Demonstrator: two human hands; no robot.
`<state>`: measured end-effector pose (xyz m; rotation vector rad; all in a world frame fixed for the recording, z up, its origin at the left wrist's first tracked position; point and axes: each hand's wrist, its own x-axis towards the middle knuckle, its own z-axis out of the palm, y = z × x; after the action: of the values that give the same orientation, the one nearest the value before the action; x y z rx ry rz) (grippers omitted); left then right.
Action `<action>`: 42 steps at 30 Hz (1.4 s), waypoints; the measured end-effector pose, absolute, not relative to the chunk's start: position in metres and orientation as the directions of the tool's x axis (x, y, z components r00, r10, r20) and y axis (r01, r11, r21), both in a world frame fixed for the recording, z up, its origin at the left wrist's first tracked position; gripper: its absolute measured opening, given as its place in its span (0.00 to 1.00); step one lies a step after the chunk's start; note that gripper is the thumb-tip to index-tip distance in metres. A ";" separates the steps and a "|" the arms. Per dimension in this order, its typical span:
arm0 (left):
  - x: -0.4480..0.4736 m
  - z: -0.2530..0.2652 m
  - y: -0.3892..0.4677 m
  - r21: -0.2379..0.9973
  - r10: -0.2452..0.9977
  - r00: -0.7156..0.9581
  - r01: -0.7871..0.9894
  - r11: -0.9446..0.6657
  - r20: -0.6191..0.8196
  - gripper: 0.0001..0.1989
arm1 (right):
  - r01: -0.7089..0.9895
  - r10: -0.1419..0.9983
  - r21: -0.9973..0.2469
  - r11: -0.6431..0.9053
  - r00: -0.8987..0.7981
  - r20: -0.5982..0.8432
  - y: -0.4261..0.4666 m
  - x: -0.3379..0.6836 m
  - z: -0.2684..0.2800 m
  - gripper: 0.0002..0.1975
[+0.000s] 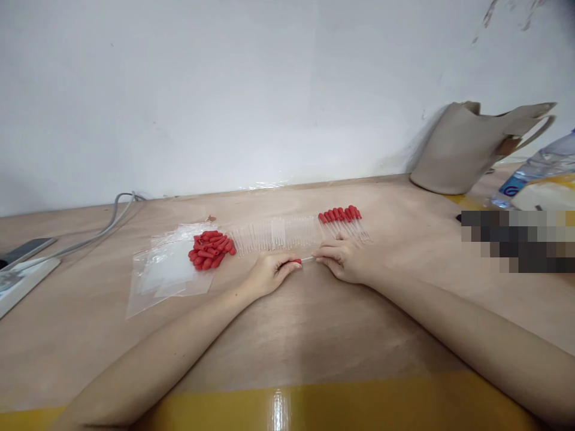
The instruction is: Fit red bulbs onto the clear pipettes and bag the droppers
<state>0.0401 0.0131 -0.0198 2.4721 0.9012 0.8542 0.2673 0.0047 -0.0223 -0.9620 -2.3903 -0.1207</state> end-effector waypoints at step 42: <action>0.042 -0.018 0.014 0.722 0.788 0.512 0.393 -0.569 0.342 0.11 | 0.690 0.714 -0.243 0.682 -0.554 0.428 0.000 0.257 -0.016 0.13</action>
<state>0.0421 0.0135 -0.0181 2.1819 0.9600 0.8996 0.2575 -0.0004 -0.0156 -1.0824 -2.3948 0.0630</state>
